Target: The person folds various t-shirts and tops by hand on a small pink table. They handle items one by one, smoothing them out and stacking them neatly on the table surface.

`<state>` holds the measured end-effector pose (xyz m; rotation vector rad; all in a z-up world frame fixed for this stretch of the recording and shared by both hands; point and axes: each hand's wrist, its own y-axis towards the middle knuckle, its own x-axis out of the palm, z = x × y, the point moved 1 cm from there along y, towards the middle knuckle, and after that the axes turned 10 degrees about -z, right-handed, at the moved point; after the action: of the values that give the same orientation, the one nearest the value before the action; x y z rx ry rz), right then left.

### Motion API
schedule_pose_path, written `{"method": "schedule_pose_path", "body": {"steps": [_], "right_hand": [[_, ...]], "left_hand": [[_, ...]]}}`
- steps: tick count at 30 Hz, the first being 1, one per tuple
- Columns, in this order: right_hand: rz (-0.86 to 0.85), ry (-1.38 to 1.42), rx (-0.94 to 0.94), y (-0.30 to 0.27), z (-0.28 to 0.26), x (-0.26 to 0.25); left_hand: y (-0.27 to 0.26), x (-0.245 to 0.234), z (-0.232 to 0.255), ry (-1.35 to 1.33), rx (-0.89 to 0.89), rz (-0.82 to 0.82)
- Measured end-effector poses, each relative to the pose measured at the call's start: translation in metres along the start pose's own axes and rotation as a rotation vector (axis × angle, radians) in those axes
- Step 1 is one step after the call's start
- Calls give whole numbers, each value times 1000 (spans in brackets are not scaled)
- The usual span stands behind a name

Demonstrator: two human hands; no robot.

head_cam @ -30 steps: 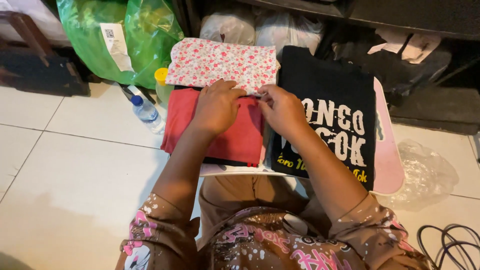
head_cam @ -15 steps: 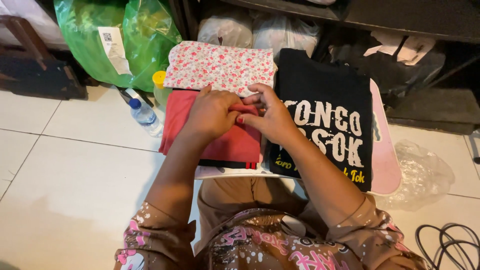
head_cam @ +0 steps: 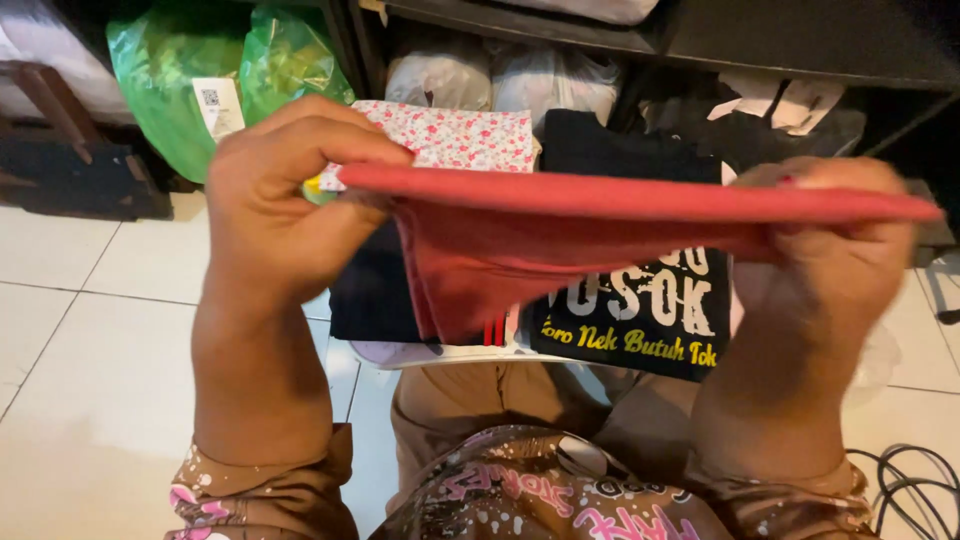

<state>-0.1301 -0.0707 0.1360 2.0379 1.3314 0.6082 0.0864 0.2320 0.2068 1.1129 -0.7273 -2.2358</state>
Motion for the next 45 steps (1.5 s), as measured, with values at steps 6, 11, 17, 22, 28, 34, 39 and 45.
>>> {"method": "schedule_pose_path", "body": {"steps": [6, 11, 17, 22, 28, 34, 39, 45], "right_hand": [[435, -128, 72, 16, -42, -29], [203, -481, 99, 53, -15, -107], [240, -250, 11, 50, -18, -168], [25, -429, 219, -47, 11, -161], [-369, -363, 874, -116, 16, -143], [-311, -993, 208, -75, 112, -88], [-604, -1175, 739, -81, 152, -90], [-691, -1176, 807, -43, 144, -90]], "left_hand": [[65, 69, 0, -419, 54, 28], [132, 128, -62, -119, 137, 252], [129, 148, -50, -197, 151, 114], [69, 174, -68, -274, 22, -106], [-23, 217, -103, -153, -258, -557], [18, 303, -118, 348, -286, -540], [-4, 304, -117, 278, -427, -642], [-64, 259, -84, 300, -445, -831]]}}
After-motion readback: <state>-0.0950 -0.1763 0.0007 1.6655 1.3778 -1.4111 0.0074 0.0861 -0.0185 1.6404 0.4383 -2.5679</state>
